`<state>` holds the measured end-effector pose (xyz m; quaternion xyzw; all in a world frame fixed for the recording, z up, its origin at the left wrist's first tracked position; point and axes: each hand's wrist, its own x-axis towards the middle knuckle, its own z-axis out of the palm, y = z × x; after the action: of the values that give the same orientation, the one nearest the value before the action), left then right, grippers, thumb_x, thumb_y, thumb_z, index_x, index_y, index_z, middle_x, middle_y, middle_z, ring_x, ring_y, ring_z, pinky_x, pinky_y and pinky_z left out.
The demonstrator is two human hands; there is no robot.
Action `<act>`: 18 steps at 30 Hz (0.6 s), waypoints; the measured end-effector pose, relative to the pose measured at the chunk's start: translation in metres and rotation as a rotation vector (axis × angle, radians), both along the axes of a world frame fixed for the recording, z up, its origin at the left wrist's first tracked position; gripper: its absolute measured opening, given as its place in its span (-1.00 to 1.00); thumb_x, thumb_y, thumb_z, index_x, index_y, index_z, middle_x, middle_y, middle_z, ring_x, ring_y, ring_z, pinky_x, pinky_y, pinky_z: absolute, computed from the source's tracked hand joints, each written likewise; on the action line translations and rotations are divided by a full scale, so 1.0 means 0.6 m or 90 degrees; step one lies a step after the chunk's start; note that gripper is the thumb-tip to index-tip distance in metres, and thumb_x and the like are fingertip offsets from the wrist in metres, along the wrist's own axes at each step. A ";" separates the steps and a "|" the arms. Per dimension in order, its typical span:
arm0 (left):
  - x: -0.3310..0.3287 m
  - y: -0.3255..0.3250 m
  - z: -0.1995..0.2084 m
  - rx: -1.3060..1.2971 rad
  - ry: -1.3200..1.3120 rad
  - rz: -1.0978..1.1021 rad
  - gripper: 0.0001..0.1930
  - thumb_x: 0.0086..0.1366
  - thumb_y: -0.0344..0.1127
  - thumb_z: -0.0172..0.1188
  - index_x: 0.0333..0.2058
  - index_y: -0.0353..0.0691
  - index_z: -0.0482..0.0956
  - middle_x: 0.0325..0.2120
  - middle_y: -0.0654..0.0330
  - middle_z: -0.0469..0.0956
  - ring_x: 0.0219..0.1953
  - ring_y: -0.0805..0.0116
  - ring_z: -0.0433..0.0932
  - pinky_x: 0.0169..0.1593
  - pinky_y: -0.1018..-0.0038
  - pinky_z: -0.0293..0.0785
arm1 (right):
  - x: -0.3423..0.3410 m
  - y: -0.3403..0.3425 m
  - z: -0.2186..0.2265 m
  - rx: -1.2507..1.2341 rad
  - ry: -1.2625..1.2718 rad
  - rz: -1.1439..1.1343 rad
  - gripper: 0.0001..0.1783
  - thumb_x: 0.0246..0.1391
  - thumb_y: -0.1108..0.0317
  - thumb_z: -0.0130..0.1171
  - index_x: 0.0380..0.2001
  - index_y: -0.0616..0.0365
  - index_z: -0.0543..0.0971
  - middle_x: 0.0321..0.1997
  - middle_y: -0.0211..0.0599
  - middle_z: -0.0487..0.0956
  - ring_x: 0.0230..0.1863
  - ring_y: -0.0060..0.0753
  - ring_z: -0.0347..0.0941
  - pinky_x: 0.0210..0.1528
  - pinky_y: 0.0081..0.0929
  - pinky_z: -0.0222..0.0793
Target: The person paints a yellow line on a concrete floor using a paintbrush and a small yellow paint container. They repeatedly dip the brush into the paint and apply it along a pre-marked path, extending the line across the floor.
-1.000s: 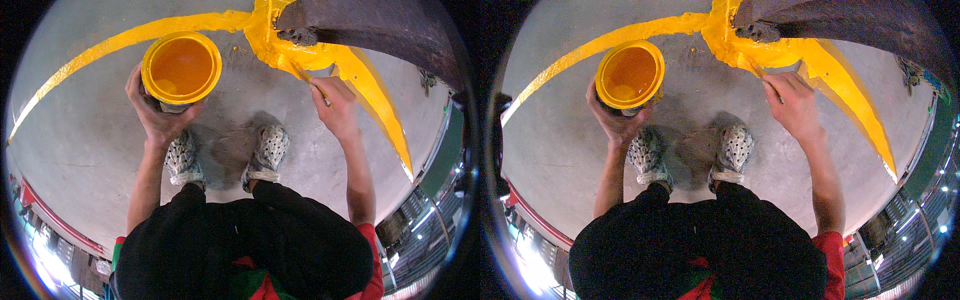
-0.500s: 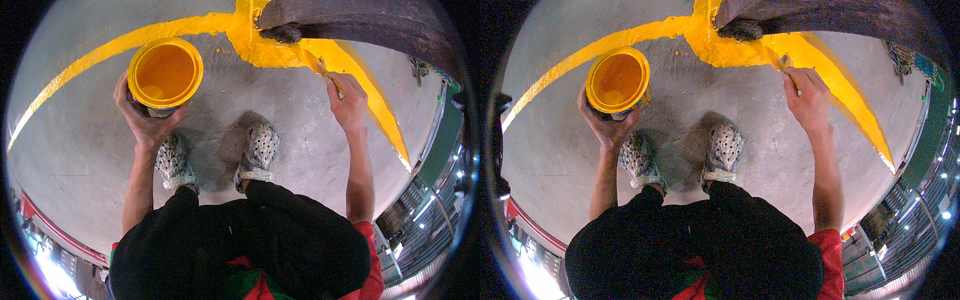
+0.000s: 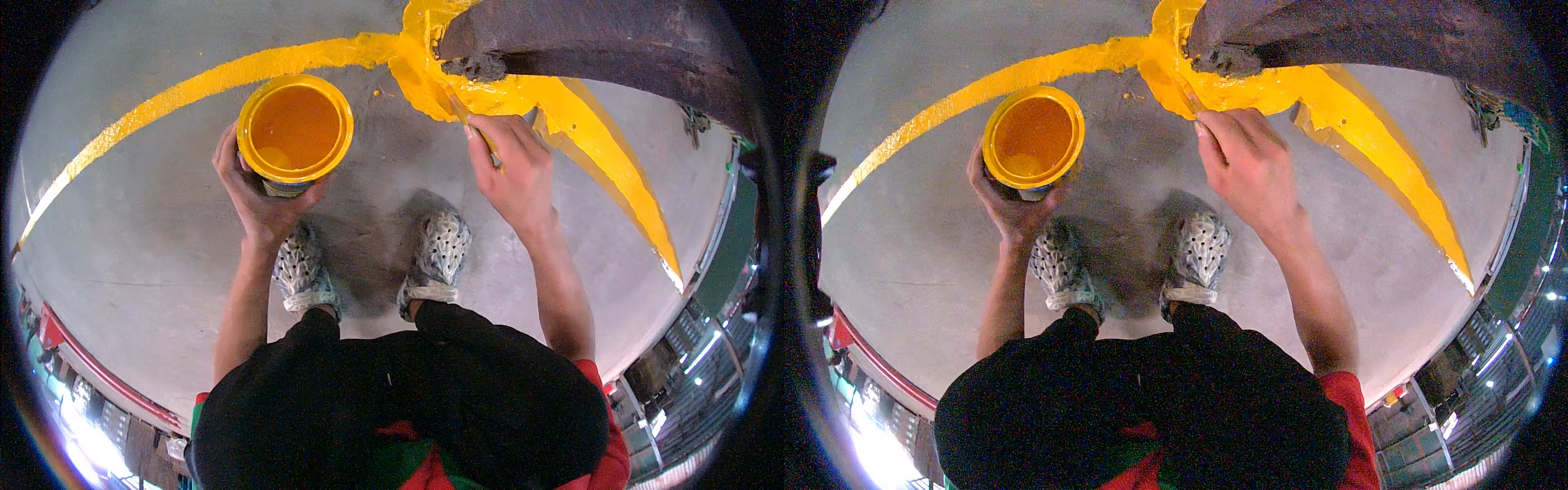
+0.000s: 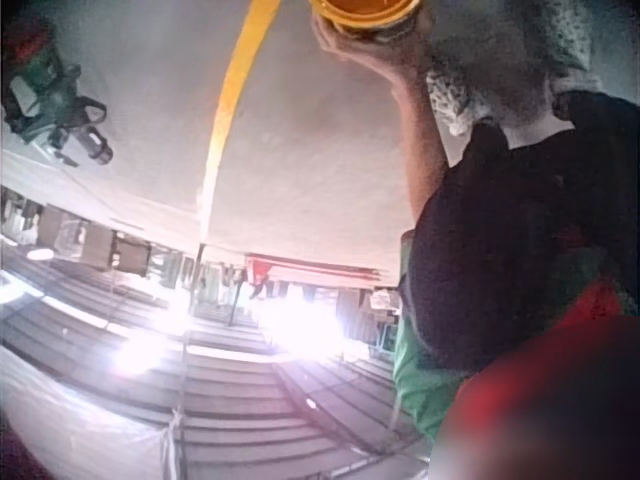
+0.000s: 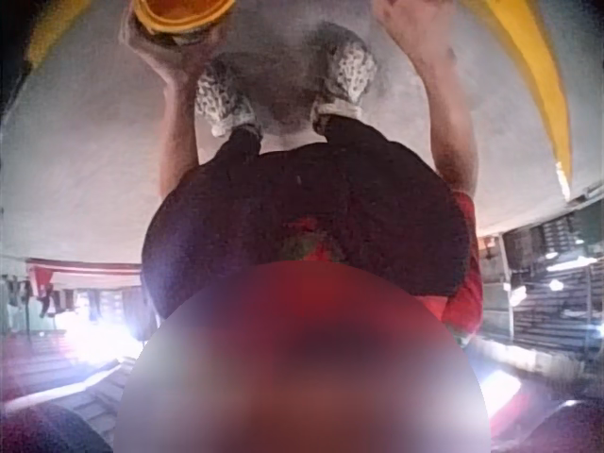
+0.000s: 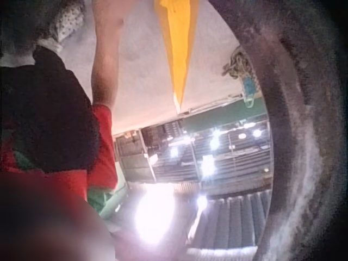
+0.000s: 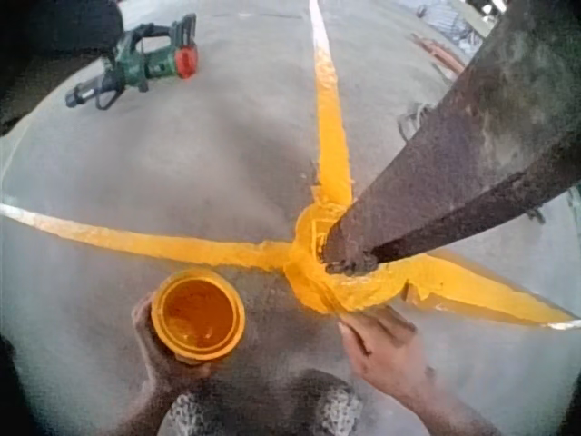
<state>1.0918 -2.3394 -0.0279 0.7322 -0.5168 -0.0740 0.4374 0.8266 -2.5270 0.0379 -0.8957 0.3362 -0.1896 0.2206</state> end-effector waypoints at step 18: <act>0.083 -0.031 0.268 -0.051 0.157 -0.013 0.22 -0.17 0.15 0.66 0.33 -0.19 0.06 0.21 -0.03 0.21 0.30 0.00 0.24 0.36 0.10 0.24 | 0.111 0.027 0.369 0.391 -0.425 -0.222 -0.85 0.22 0.50 0.13 -0.16 0.31 0.53 -0.36 -0.12 0.58 -0.49 -0.38 0.54 -0.43 -0.42 0.50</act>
<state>1.1413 -2.3579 0.1329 0.6940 -0.4692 -0.1475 0.5258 0.8933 -2.5105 0.2592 -0.6095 0.4328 -0.3928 0.5357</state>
